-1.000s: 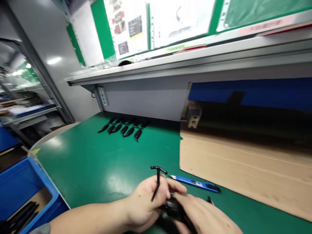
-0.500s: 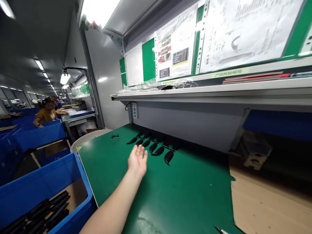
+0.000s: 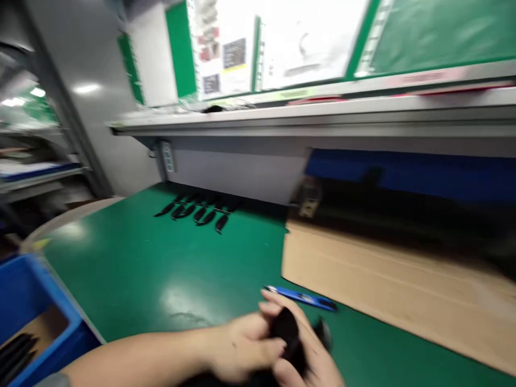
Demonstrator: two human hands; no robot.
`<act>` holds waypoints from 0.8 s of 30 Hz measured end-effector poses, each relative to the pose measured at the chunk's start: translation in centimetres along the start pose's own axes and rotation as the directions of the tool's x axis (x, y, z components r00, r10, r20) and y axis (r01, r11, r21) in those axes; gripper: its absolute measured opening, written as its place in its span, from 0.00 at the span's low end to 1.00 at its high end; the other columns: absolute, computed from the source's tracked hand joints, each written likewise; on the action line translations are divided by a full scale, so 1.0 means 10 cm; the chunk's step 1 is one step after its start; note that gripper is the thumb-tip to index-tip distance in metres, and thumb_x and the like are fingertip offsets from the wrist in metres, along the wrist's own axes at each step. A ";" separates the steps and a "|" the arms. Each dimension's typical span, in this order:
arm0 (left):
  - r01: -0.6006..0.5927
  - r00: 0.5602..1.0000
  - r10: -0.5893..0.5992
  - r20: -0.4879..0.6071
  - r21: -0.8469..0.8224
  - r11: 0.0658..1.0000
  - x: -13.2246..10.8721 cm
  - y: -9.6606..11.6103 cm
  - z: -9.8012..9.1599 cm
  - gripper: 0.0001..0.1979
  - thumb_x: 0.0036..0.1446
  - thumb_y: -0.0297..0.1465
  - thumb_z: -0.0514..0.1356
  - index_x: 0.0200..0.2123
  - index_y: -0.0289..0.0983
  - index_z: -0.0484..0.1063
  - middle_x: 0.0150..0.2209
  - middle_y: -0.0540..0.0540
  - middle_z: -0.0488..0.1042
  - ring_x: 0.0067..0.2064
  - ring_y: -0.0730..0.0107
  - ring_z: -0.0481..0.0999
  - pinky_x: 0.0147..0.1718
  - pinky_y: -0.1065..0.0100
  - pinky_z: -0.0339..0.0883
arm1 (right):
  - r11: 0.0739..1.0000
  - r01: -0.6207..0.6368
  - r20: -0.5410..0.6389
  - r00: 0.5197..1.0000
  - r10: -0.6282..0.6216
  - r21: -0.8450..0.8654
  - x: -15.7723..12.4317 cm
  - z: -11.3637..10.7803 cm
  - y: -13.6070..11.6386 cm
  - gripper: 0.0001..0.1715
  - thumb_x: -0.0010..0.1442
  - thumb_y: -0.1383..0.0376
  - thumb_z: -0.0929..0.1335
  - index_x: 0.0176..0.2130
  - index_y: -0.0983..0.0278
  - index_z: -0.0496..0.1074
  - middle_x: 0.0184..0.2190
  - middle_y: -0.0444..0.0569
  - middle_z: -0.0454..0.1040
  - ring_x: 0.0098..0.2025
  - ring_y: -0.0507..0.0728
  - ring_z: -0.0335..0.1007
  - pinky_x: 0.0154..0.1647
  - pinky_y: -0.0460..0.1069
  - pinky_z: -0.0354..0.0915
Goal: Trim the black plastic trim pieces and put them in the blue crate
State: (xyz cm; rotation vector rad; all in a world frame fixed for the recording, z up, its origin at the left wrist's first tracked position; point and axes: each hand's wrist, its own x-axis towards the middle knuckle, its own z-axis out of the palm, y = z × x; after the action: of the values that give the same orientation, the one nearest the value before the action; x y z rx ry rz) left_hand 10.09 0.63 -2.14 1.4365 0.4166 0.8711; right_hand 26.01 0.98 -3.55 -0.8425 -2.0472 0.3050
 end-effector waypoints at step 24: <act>0.391 0.875 -0.464 -0.136 -0.363 0.845 -0.03 0.20 -0.15 0.17 0.65 0.42 0.52 0.42 0.33 0.69 0.48 0.35 0.72 0.34 0.65 0.76 0.28 0.68 0.69 | 0.922 -0.270 0.087 0.949 0.304 -0.277 0.14 -0.28 0.68 0.05 0.63 0.71 0.66 0.40 0.63 0.67 0.37 0.46 0.69 0.39 0.55 0.67 0.41 0.49 0.63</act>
State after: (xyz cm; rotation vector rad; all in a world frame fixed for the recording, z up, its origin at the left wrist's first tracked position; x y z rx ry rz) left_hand 8.30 1.22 -0.51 0.8900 0.6993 0.6893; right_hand 30.76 6.71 -4.43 -1.3245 -2.1112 0.2566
